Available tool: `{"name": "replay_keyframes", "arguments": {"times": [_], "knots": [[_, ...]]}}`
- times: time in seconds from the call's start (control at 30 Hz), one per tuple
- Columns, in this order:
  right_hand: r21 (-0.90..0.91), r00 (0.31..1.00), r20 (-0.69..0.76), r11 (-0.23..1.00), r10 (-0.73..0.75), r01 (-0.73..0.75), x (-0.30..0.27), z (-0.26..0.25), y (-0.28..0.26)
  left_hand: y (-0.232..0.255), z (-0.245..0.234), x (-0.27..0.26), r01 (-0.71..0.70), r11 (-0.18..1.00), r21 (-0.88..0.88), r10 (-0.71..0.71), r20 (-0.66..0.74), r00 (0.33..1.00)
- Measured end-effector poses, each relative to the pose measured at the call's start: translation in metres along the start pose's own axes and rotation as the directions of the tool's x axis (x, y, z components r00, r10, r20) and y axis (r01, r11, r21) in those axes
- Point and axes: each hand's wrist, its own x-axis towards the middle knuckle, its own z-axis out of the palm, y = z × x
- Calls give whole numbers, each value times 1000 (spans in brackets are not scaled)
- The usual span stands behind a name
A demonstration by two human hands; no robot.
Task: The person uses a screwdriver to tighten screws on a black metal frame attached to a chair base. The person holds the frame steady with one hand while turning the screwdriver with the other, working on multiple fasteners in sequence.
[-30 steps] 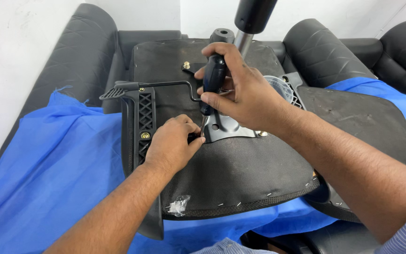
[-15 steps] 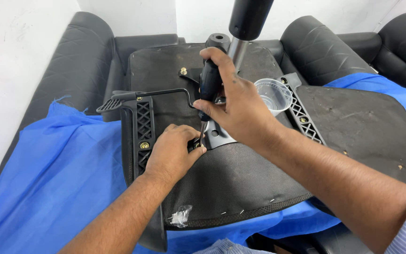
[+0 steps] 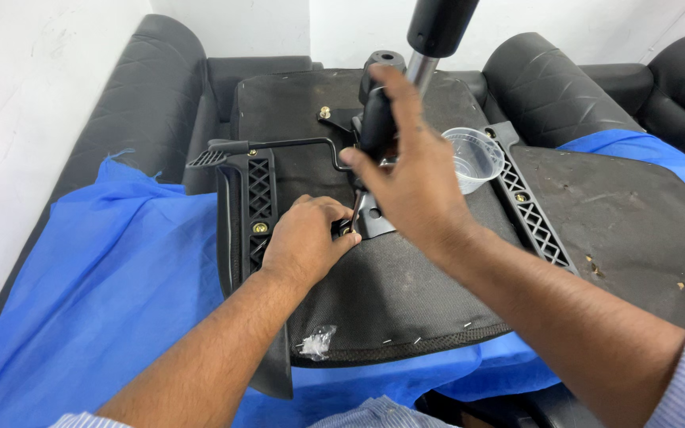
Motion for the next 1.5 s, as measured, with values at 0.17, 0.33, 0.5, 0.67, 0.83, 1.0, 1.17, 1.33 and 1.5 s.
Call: {"name": "replay_keyframes", "arguments": {"times": [0.17,0.33,0.5,0.67,0.83,1.0,1.17,1.33,1.5], "knots": [[217,993,-107,974,-42,64,-9,-21,36,1,-2,-1,19,1000,0,-19,30,999],[253,980,11,949,-197,188,-14,-35,57,1,-1,-2,-16,998,53,15,26,1000],[198,983,155,978,-99,67,-24,-37,63,0,2,-6,-44,995,87,45,-13,999],[476,995,92,877,24,-66,-29,-55,90,7,15,-14,-112,992,62,123,-215,969],[671,881,58,636,469,-382,-41,-56,126,29,37,-2,-124,989,-78,107,-199,974],[726,776,189,447,601,-523,-52,-63,145,52,46,26,-177,955,-238,117,-247,962],[746,882,206,515,423,-421,-45,-67,128,81,53,37,-134,881,-454,143,-15,990],[725,961,165,634,220,-270,-45,-63,110,99,64,28,-18,884,-467,77,107,991],[760,972,113,612,207,-219,-75,-50,126,96,66,21,46,813,-580,-27,41,999]]}}
